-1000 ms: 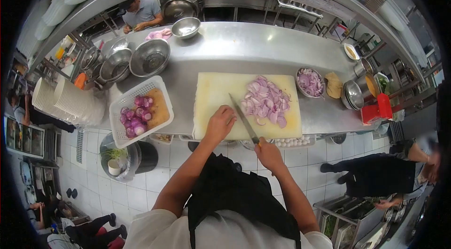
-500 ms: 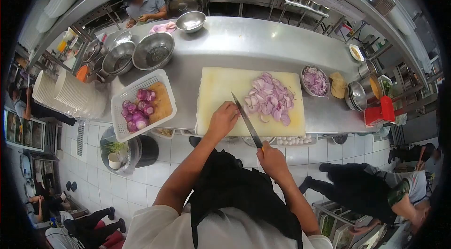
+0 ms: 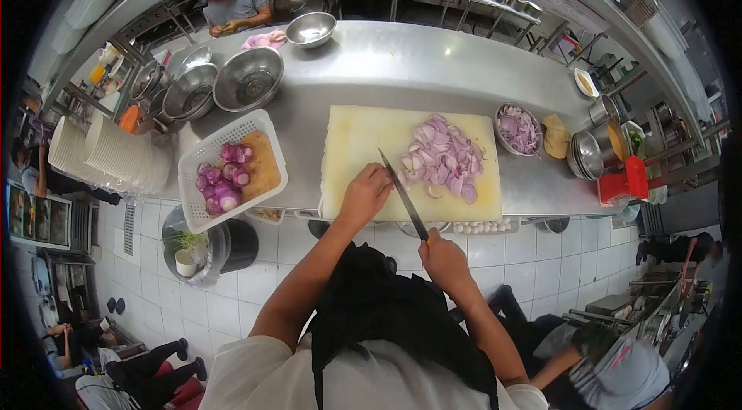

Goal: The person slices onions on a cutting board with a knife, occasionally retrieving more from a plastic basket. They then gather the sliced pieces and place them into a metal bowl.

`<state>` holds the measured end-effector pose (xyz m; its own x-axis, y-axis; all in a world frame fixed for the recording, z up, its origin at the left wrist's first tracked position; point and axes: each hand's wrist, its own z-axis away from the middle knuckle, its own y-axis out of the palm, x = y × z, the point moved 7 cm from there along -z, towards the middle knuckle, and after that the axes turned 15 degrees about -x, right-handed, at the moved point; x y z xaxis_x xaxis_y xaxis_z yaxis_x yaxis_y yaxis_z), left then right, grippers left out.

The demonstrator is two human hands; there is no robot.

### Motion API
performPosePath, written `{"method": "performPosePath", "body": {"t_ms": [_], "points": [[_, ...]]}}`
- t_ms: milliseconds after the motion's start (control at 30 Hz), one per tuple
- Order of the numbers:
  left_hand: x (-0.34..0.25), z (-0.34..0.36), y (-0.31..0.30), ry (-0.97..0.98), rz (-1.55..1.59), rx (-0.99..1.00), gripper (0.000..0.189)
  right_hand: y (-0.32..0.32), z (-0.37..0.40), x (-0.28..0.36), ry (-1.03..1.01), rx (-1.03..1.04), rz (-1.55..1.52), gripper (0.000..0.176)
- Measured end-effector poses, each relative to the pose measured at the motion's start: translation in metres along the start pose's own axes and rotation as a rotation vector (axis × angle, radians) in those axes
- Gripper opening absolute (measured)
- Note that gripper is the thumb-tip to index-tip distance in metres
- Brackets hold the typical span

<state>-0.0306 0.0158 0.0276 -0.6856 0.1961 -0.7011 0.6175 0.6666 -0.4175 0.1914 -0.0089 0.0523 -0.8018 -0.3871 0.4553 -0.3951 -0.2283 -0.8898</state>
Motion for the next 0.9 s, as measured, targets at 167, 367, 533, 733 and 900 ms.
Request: {"method": "performPosePath", "body": {"t_ms": [167, 367, 533, 733, 900], "points": [[0.003, 0.002, 0.002, 0.011, -0.001, 0.0, 0.022, 0.01, -0.008, 0.001, -0.009, -0.012, 0.003, 0.023], [0.004, 0.003, 0.001, 0.005, -0.004, 0.009, 0.026, 0.026, -0.015, -0.002, 0.002, -0.026, 0.012, 0.024], [0.006, 0.005, 0.002, -0.014, -0.037, 0.011, 0.029, 0.043, -0.026, -0.003, 0.016, -0.005, -0.01, 0.026], [0.009, -0.003, 0.006, -0.051, -0.113, -0.043, 0.028, 0.038, -0.026, -0.023, -0.016, 0.048, -0.112, 0.027], [0.021, -0.017, 0.017, -0.052, -0.182, -0.046, 0.033, 0.011, -0.022, -0.052, -0.076, -0.047, 0.015, 0.027]]}}
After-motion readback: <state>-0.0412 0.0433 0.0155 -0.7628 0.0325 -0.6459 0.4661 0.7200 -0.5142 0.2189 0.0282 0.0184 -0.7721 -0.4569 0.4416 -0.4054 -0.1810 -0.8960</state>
